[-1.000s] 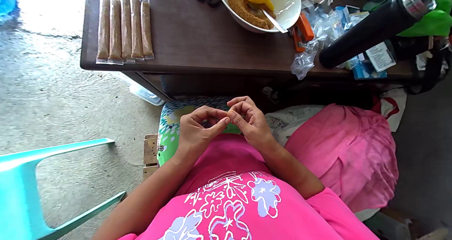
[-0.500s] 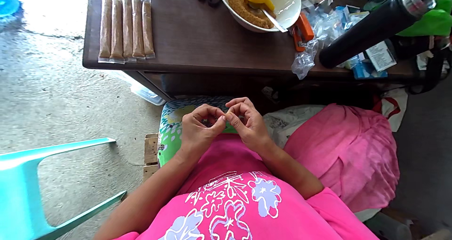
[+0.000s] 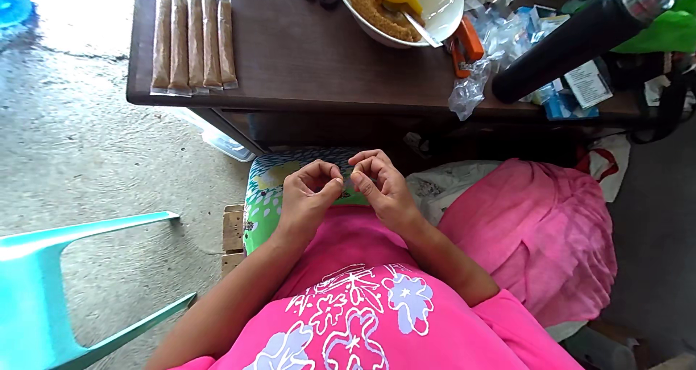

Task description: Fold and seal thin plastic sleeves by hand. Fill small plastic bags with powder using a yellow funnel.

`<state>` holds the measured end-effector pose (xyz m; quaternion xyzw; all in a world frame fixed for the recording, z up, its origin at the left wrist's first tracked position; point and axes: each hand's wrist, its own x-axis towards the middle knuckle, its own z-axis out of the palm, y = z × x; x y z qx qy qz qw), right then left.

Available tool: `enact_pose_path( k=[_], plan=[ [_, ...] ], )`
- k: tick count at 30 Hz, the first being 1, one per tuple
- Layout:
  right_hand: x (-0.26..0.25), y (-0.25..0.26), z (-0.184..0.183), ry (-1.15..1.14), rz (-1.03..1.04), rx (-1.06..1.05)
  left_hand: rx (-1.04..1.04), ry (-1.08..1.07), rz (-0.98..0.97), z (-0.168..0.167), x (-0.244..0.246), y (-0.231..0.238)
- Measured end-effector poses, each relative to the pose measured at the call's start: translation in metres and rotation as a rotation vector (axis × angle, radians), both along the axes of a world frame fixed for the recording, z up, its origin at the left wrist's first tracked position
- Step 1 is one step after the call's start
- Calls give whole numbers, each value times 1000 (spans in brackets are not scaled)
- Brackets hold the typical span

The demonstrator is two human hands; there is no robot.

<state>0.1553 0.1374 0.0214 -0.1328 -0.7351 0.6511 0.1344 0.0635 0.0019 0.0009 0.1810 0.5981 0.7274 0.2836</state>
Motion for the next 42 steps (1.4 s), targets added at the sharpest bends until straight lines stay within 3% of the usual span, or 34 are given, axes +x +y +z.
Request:
enact_pose_path(
  k=[6, 10, 16, 32, 42],
  plan=[
    [0, 1, 1, -39, 6, -105, 14, -2, -37, 0, 0, -3],
    [0, 3, 2, -39, -18, -142, -15, 293, -87, -8, -3, -4],
    [0, 3, 2, -39, -18, -162, -108, 651, 33, -12, -2, -1],
    [-2, 2, 5, -51, -29, -230, -102, 727, 168, -12, -5, 0],
    [-4, 4, 0, 67, -47, -66, -88, 717, 169, -11, -7, -1]
  ],
)
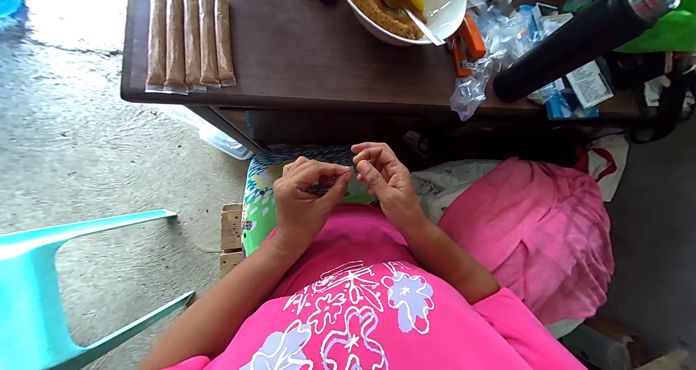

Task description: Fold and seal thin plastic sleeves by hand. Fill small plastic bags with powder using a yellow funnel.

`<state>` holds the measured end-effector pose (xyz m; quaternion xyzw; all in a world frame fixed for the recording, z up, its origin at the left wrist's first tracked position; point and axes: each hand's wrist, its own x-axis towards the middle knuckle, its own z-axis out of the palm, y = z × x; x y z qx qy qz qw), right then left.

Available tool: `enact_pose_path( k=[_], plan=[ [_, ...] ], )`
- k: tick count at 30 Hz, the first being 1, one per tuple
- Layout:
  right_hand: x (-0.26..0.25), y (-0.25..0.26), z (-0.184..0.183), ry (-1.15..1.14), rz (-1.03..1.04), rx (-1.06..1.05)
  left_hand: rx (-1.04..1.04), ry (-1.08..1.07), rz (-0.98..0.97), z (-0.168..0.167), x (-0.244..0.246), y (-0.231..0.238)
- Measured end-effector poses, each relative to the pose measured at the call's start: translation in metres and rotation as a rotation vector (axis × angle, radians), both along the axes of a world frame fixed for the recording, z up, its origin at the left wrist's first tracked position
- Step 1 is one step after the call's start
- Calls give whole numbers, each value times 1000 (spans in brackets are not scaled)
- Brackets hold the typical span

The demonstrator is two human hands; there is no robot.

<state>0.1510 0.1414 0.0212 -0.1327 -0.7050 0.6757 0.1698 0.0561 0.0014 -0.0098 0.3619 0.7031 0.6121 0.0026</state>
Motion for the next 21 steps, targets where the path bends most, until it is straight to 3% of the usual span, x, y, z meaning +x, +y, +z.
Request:
enact_pose_path(
  k=[12, 18, 21],
  plan=[
    [1, -2, -3, -35, 41, -84, 111, -301, -101, 4, 2, -1],
    [3, -4, -1, -30, 27, -130, 120, -358, -107, 4, 3, -1],
    [3, -4, -3, -23, -1, -38, 111, -342, -86, 5, 4, -1]
  ],
)
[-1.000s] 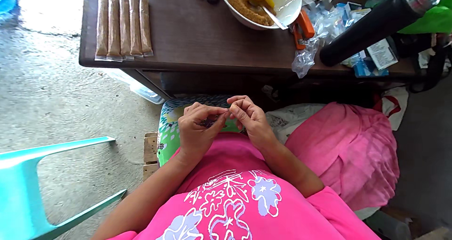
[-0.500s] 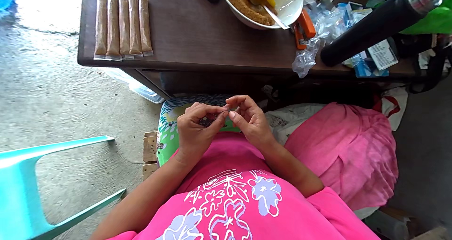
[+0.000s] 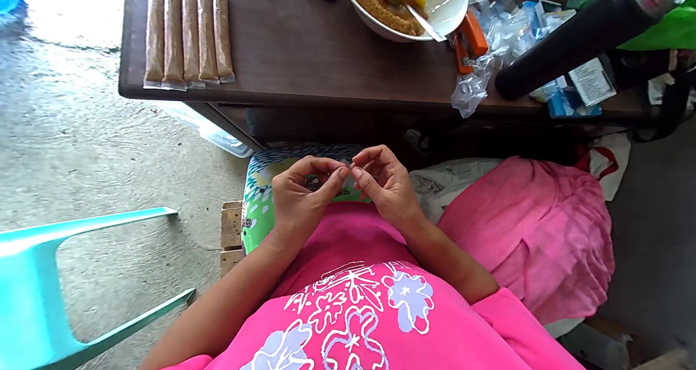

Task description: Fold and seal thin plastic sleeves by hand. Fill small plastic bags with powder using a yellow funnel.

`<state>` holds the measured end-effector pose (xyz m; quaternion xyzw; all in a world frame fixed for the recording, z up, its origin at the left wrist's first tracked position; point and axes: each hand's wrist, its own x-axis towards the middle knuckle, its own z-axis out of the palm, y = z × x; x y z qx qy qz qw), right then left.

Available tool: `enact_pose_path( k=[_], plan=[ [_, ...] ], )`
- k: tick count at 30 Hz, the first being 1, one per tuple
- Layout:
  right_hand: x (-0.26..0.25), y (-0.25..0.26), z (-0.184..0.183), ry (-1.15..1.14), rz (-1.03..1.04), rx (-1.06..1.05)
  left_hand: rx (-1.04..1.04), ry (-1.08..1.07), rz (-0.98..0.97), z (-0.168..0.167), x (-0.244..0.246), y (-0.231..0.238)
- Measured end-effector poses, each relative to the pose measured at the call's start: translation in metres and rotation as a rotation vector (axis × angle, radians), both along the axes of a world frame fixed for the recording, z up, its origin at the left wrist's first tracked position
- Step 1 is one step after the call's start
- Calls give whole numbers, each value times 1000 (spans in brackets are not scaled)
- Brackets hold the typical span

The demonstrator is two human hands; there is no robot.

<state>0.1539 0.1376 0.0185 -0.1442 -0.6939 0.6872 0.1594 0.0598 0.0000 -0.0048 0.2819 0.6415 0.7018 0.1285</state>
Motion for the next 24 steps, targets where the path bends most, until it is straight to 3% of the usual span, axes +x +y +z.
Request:
enact_pose_path(
  k=[7, 16, 24],
  plan=[
    [2, 1, -2, 98, -14, 165, -163, 511, 211, -1, -3, -2],
    [3, -1, 6, 1, 29, -15, -207, 744, 284, 1, -3, -3],
    [2, -3, 4, -18, 29, -115, -215, 812, 299, 0, -1, -3]
  ],
)
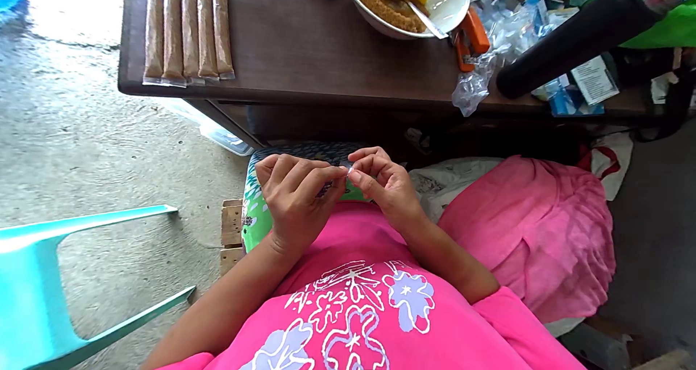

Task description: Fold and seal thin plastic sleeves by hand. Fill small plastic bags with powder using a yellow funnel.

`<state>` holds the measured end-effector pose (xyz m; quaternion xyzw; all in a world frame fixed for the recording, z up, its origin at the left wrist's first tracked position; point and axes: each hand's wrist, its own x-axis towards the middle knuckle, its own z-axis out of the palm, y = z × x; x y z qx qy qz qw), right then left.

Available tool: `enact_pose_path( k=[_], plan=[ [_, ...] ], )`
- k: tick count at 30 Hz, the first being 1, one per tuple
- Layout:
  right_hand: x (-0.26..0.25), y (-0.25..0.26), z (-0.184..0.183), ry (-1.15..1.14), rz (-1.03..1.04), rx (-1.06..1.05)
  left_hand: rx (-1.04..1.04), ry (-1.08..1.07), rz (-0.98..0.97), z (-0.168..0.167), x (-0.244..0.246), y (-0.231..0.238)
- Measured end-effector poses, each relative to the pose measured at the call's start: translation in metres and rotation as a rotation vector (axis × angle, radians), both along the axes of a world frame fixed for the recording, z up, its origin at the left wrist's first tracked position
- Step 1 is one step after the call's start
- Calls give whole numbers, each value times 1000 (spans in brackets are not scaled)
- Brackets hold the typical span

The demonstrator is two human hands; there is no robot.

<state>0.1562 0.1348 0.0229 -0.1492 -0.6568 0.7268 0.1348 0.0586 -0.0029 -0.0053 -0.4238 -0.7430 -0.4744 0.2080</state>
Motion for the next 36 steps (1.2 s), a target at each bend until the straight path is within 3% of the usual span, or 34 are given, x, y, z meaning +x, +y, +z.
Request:
enact_pose_path(
  k=[17, 28, 36],
  plan=[
    [-2, 0, 1, -9, 27, -75, -12, 8, -27, 2, 0, 0],
    [-4, 1, -2, 27, 48, -41, 95, -611, -269, 10, -4, -1],
    [-5, 2, -3, 19, 25, 45, 130, -718, -271, 10, -6, -1]
  ],
)
